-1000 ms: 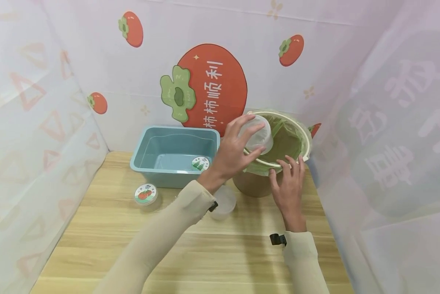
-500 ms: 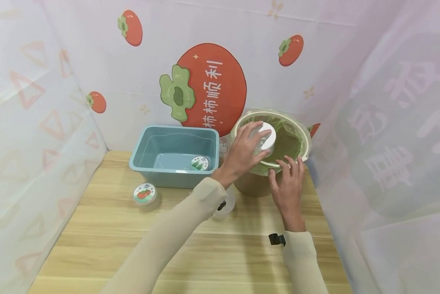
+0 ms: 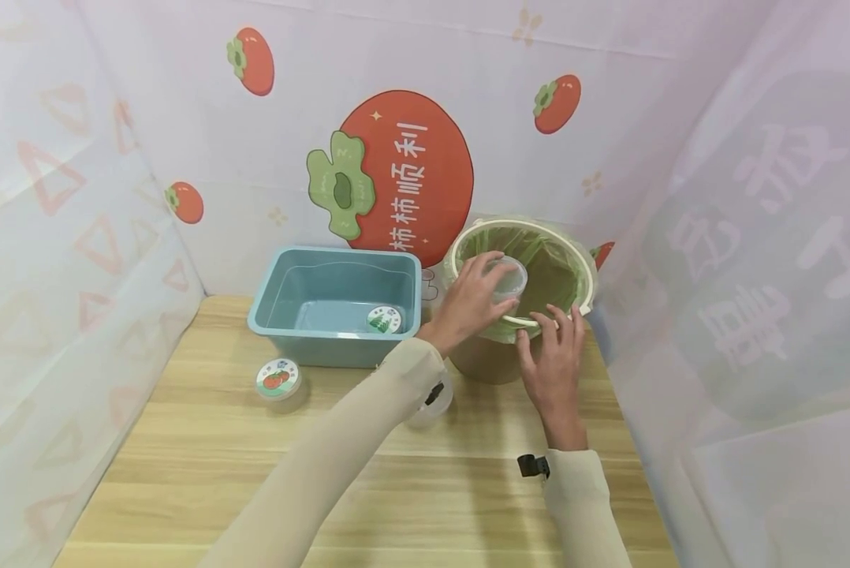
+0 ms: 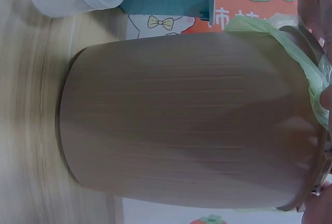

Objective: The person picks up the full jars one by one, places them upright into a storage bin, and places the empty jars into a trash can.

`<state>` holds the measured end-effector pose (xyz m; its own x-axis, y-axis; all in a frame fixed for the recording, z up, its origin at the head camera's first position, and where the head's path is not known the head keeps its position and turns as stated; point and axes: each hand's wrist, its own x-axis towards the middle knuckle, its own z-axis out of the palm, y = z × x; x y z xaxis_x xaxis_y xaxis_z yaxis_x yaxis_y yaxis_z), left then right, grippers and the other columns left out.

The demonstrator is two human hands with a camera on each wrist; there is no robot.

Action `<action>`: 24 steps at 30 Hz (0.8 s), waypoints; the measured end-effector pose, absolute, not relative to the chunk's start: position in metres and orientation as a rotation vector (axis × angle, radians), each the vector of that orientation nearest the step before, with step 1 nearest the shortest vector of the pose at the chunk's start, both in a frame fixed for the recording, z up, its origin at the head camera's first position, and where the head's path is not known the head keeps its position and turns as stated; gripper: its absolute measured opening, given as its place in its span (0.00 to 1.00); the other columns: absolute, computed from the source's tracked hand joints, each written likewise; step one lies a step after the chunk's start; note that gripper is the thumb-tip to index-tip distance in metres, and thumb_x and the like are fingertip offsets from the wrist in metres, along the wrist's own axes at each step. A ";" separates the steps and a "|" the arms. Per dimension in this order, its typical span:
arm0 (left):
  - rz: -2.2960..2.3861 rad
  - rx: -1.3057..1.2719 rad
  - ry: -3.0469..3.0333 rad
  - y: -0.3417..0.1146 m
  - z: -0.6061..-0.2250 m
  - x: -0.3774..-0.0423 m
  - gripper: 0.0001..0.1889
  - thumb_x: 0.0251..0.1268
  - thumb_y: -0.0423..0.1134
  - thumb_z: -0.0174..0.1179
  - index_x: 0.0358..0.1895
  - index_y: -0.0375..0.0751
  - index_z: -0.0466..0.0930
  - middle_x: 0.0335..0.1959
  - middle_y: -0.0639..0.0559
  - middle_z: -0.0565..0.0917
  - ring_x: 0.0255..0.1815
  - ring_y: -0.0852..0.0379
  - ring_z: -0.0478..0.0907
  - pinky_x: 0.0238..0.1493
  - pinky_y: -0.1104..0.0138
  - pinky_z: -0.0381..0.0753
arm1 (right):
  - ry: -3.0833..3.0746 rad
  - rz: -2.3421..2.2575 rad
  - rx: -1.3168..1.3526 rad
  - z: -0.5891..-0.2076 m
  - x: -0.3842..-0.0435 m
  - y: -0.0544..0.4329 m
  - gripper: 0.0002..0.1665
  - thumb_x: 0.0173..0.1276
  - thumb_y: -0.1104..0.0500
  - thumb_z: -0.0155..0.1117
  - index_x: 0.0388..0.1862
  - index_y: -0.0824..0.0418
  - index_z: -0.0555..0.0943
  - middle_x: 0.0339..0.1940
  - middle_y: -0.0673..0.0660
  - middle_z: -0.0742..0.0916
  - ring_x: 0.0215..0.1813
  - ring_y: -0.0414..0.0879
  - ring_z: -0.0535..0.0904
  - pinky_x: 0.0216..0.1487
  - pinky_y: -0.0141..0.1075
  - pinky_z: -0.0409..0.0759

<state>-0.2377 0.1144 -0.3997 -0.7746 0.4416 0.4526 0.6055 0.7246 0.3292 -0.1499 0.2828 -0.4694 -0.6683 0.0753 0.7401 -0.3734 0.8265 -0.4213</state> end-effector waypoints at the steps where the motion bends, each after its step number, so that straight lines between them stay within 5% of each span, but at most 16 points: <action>1: -0.675 -0.815 -2.605 0.115 -0.399 -0.238 0.30 0.73 0.58 0.71 0.74 0.58 0.78 0.80 0.50 0.72 0.79 0.48 0.71 0.67 0.61 0.84 | -2.200 0.711 0.217 -0.469 -0.150 0.283 0.20 0.74 0.61 0.70 0.60 0.69 0.83 0.69 0.73 0.81 0.82 0.79 0.62 0.86 0.68 0.55; 24: -0.574 -0.889 -2.744 0.112 -0.391 -0.239 0.22 0.84 0.54 0.60 0.74 0.56 0.80 0.78 0.54 0.75 0.80 0.51 0.71 0.77 0.58 0.76 | -2.229 0.700 0.222 -0.467 -0.147 0.281 0.18 0.76 0.61 0.67 0.58 0.72 0.82 0.68 0.75 0.79 0.82 0.80 0.60 0.86 0.69 0.53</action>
<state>-0.2385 0.1124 -0.3910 -0.7992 0.5193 0.3027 0.5971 0.7439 0.3002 -0.1469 0.2810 -0.4672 -0.6854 0.0604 0.7256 -0.3655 0.8334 -0.4146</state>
